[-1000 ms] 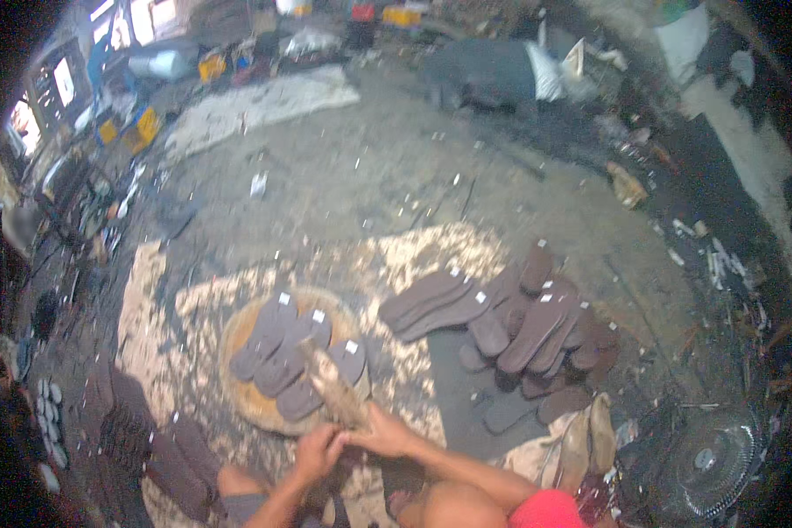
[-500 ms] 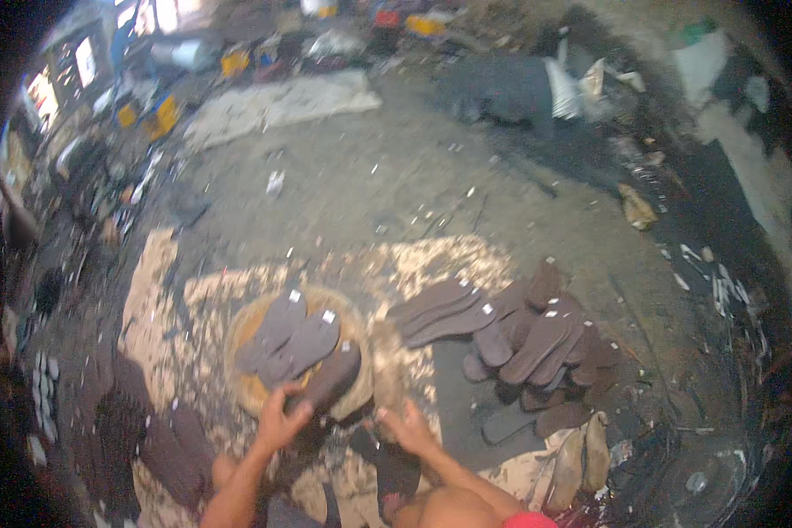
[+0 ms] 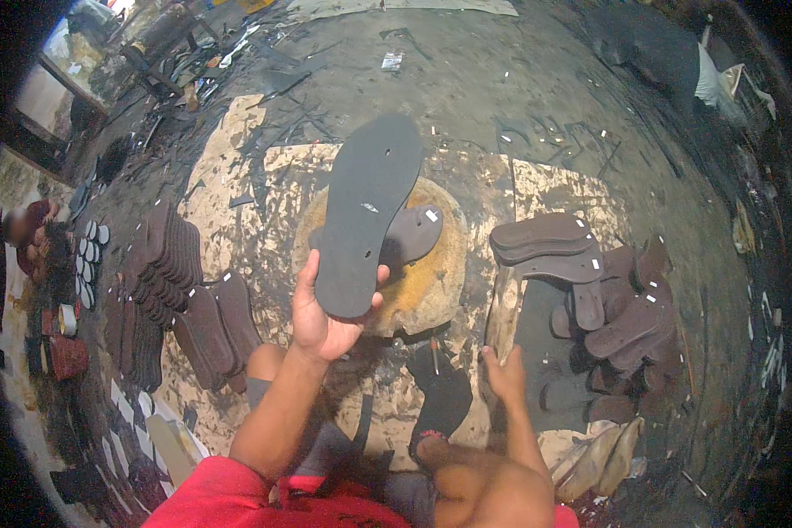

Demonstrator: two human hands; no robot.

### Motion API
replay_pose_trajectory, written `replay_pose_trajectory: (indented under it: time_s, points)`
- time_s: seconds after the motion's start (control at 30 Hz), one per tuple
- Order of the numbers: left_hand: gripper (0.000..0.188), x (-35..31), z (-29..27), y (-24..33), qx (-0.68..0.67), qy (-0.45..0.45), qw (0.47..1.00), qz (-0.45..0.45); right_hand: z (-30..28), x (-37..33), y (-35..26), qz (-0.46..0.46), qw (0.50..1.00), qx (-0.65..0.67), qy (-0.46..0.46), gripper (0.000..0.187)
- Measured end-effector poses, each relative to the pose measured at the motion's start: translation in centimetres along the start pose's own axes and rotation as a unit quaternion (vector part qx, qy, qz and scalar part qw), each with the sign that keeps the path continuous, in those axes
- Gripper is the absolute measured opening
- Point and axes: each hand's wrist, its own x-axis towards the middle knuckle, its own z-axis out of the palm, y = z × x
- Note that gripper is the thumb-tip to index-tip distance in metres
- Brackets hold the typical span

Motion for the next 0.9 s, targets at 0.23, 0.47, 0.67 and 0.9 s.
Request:
replay_pose_trajectory:
  time_s: [0.23,0.47,0.67,0.9]
  points:
    - [0.043,0.8,-7.9,-1.5,0.801,-0.077,0.547,0.233,-0.1,-0.4,-0.5,-0.016,1.000,0.007,0.013,0.066]
    - [0.047,2.5,-11.9,-1.5,0.878,-0.122,0.416,0.204,0.1,-0.4,-0.3,-0.007,1.000,0.011,0.001,0.067]
    - [0.029,-1.1,-9.4,-7.3,0.861,-0.048,0.472,0.181,0.5,-0.3,0.3,-0.059,0.997,0.016,0.037,0.063]
    - [0.045,-4.3,-13.1,-17.5,0.767,0.077,0.636,-0.046,0.4,-0.3,0.2,-0.012,0.999,0.023,0.019,0.058]
